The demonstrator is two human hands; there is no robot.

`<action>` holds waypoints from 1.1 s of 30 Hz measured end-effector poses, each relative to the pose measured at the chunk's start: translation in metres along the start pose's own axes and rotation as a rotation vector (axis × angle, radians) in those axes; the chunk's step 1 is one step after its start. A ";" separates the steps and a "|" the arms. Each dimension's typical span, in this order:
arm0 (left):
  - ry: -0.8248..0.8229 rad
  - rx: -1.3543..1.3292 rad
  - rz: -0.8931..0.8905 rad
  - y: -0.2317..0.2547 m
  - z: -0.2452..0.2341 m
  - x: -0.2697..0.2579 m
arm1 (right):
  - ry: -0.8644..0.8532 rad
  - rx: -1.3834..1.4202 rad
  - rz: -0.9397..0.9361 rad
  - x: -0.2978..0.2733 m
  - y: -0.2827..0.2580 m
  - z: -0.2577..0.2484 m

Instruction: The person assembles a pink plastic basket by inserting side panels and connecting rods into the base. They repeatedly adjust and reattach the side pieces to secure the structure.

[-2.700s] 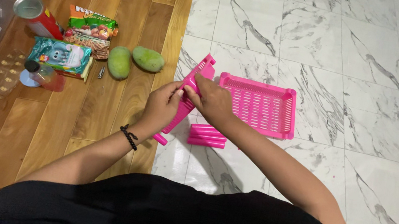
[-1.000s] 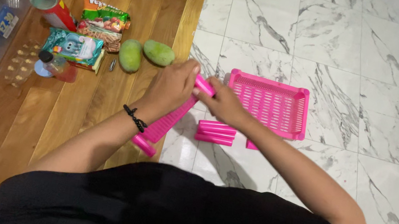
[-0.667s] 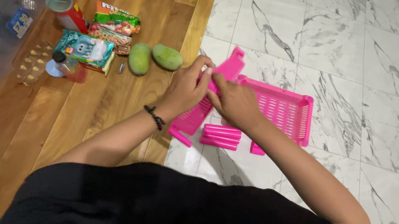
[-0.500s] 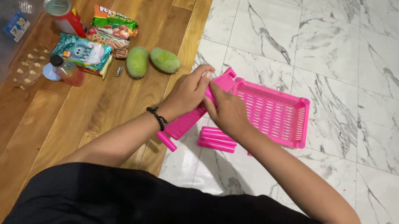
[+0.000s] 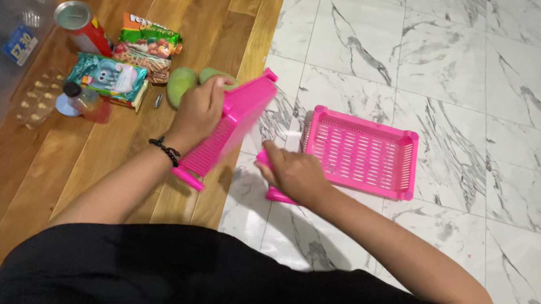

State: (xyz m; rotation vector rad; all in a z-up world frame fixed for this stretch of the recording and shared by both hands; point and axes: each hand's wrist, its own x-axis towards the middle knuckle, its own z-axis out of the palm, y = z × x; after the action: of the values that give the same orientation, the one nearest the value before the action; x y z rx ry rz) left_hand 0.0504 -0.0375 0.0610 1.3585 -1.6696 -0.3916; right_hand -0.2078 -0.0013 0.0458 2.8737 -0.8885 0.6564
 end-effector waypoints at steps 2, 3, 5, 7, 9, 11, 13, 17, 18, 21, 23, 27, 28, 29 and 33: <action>0.020 0.004 0.000 0.001 0.006 -0.008 | 0.056 0.028 0.021 -0.005 0.004 -0.003; 0.027 0.004 0.003 0.004 0.009 -0.009 | 0.092 0.035 0.019 -0.004 0.007 -0.005; 0.063 -0.046 0.079 0.010 0.013 -0.012 | 0.089 0.147 0.115 -0.005 0.013 -0.008; 0.039 -0.080 0.064 0.020 0.016 -0.014 | 0.012 0.354 0.310 -0.007 0.021 -0.013; -0.042 -0.098 -0.044 0.029 0.018 -0.017 | 0.072 0.486 0.458 -0.014 0.032 -0.019; -0.102 -0.102 -0.113 0.033 0.021 -0.022 | 0.057 0.517 0.592 -0.030 0.050 -0.023; -0.125 -0.102 -0.116 0.034 0.027 -0.031 | -0.035 0.447 0.714 -0.058 0.071 -0.024; -0.179 -0.115 -0.063 0.030 0.041 -0.053 | 0.019 0.267 0.632 -0.138 0.099 -0.006; -0.214 -0.123 -0.070 0.030 0.046 -0.060 | -0.037 0.251 0.681 -0.160 0.103 0.001; -0.243 -0.126 -0.086 0.032 0.052 -0.083 | -0.256 0.232 0.849 -0.217 0.109 0.017; -0.290 -0.191 -0.154 0.033 0.054 -0.093 | -0.368 0.192 0.852 -0.246 0.113 0.030; -0.330 -0.198 -0.260 0.033 0.062 -0.097 | -0.454 0.084 0.678 -0.282 0.119 0.051; -0.324 -0.167 -0.254 0.034 0.064 -0.097 | -0.466 0.071 0.647 -0.286 0.121 0.056; -0.315 -0.136 -0.249 0.034 0.067 -0.097 | -0.447 0.068 0.654 -0.287 0.123 0.062; -0.307 -0.100 -0.298 0.035 0.075 -0.097 | -0.348 0.082 0.572 -0.284 0.122 0.082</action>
State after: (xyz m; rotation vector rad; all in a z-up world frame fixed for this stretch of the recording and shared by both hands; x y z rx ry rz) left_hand -0.0334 0.0392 0.0038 1.5337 -1.6644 -0.8839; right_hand -0.4549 0.0312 -0.1540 2.8452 -1.8047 0.2118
